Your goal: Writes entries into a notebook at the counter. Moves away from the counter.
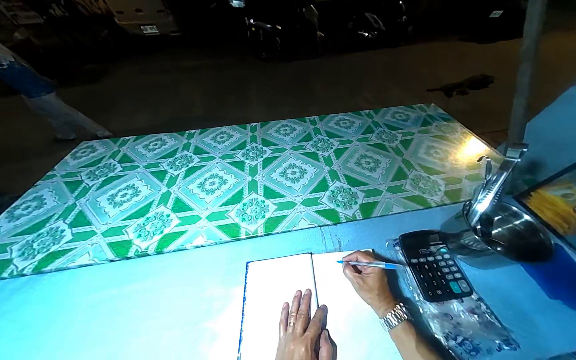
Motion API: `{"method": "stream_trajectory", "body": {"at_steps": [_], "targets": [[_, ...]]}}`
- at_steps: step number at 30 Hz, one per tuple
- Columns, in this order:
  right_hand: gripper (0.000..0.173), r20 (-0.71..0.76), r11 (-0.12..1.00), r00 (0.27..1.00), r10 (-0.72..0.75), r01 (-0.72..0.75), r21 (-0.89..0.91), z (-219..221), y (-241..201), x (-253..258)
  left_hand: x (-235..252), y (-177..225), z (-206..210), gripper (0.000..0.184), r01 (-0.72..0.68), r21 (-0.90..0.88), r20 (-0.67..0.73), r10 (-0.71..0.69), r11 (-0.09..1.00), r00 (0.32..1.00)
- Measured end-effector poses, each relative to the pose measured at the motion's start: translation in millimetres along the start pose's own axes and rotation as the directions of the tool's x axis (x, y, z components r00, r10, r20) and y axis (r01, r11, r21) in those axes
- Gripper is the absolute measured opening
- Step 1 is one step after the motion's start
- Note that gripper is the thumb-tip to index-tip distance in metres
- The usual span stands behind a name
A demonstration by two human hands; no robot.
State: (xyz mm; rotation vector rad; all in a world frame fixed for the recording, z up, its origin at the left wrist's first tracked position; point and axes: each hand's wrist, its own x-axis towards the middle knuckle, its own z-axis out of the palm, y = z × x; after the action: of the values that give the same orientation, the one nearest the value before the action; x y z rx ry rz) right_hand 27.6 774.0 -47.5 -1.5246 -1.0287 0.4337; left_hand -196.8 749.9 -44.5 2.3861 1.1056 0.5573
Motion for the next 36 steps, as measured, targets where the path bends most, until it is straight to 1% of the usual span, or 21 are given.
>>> {"method": "stream_trajectory", "body": {"at_steps": [8,13,18,22,29,36], "targets": [[0.008,0.004,0.999,1.000,0.020,-0.020,0.042,-2.5,-1.9,1.6,0.3,0.2,3.2,0.041,-0.002,0.025,-0.036,0.003,1.000,0.999],[0.008,-0.040,0.999,0.998,-0.038,0.038,-0.004,-1.0,0.8,-2.5,0.6,0.9,2.1,0.041,-0.007,0.022,-0.037,0.007,1.000,0.999],[0.010,0.008,0.999,0.999,-0.044,0.044,-0.026,-1.8,2.0,-1.2,-0.1,0.2,3.5,0.041,-0.006,0.002,-0.051,0.006,1.000,0.999],[0.009,0.000,0.999,0.999,-0.042,0.042,-0.013,-1.5,1.7,-0.6,0.4,0.6,3.0,0.041,-0.007,0.013,-0.055,0.007,1.000,0.998],[0.009,0.029,0.998,0.998,-0.054,0.056,-0.040,-0.1,5.4,-0.1,-0.1,-1.1,5.2,0.041,-0.017,0.026,-0.073,0.019,1.000,0.997],[0.008,0.024,0.997,0.999,-0.047,0.048,-0.058,1.5,5.4,-0.1,-0.4,-2.7,7.2,0.042,-0.026,0.043,-0.083,0.029,0.999,0.996]]}}
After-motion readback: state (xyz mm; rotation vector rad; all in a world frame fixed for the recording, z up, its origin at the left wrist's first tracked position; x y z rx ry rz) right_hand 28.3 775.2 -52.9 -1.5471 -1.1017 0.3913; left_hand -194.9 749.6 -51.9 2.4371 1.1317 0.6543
